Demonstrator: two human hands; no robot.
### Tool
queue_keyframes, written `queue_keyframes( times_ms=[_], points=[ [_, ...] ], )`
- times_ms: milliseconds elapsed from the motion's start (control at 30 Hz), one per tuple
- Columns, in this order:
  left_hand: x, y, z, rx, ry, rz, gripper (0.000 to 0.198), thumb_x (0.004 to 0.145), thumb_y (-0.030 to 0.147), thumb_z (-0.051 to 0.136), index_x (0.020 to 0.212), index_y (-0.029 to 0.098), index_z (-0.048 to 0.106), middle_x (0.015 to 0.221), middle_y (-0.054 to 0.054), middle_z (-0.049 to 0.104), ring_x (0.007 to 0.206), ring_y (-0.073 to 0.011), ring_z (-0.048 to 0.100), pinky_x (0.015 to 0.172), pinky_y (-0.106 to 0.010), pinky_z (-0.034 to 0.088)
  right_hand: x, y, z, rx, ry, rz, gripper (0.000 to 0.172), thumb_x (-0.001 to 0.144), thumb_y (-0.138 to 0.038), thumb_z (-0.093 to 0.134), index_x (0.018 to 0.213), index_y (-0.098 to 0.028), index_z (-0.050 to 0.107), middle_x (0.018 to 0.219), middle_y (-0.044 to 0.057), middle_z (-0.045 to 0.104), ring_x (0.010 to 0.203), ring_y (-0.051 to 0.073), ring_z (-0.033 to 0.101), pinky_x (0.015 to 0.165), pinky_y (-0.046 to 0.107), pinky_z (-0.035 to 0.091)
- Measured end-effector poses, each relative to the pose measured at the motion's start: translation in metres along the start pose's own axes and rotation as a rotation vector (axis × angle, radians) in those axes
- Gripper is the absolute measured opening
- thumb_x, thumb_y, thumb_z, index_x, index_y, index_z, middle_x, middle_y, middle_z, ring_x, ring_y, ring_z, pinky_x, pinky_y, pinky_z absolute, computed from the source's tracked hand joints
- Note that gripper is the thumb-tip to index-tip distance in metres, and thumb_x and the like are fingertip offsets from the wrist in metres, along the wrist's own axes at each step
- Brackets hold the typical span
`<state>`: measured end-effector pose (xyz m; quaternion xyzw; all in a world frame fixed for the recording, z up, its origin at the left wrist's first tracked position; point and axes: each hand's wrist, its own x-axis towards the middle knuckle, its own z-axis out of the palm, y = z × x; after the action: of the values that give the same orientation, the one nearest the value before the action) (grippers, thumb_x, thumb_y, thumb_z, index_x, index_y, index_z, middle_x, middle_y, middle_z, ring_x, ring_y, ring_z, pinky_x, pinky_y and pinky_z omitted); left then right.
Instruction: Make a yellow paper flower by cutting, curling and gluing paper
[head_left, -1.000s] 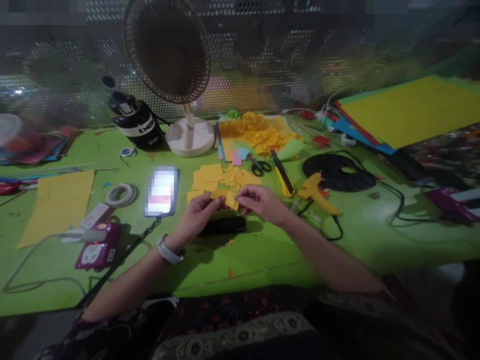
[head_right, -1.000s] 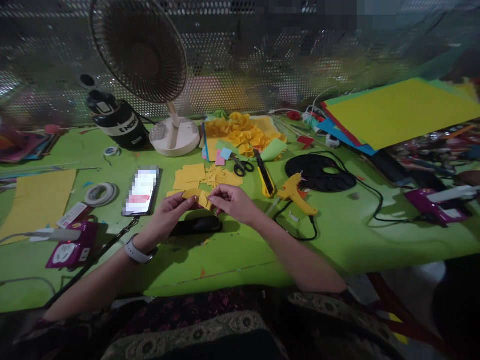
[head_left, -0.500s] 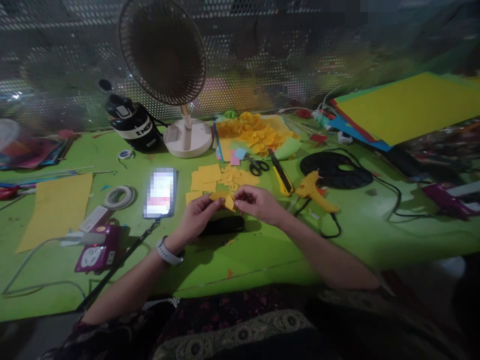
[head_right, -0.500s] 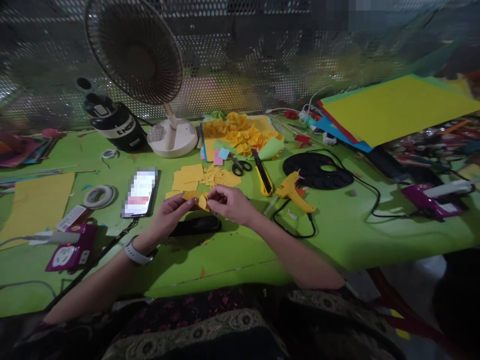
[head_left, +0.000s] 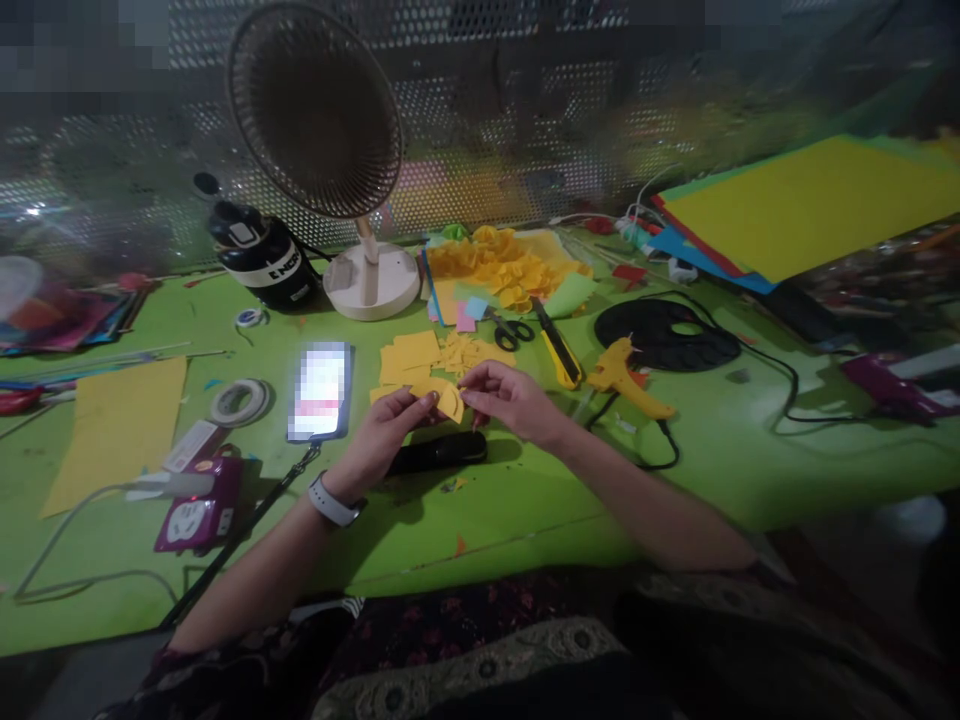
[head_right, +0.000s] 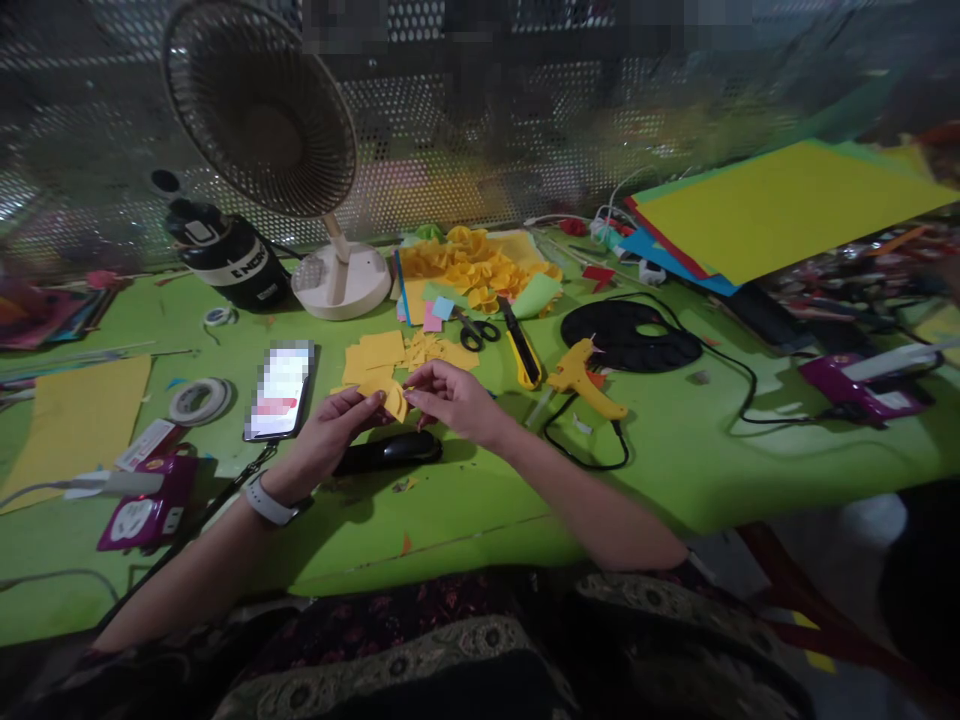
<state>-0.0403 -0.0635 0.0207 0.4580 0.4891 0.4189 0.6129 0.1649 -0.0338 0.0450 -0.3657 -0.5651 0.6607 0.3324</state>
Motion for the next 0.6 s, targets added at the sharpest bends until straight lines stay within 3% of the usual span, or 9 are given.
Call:
queue_keyframes(
  times_ms=[600],
  points=[
    [-0.001, -0.004, 0.0, 0.038, -0.008, 0.054, 0.028, 0.084, 0.044, 0.07, 0.082, 0.016, 0.072, 0.081, -0.003, 0.074, 0.077, -0.013, 0.064, 0.081, -0.027, 0.05, 0.006, 0.013, -0.003, 0.028, -0.002, -0.011, 0.018, 0.074, -0.024, 0.074, 0.084, -0.016, 0.061, 0.073, -0.003, 0.063, 0.059, 0.007, 0.06, 0.06, 0.023, 0.055]
  ],
)
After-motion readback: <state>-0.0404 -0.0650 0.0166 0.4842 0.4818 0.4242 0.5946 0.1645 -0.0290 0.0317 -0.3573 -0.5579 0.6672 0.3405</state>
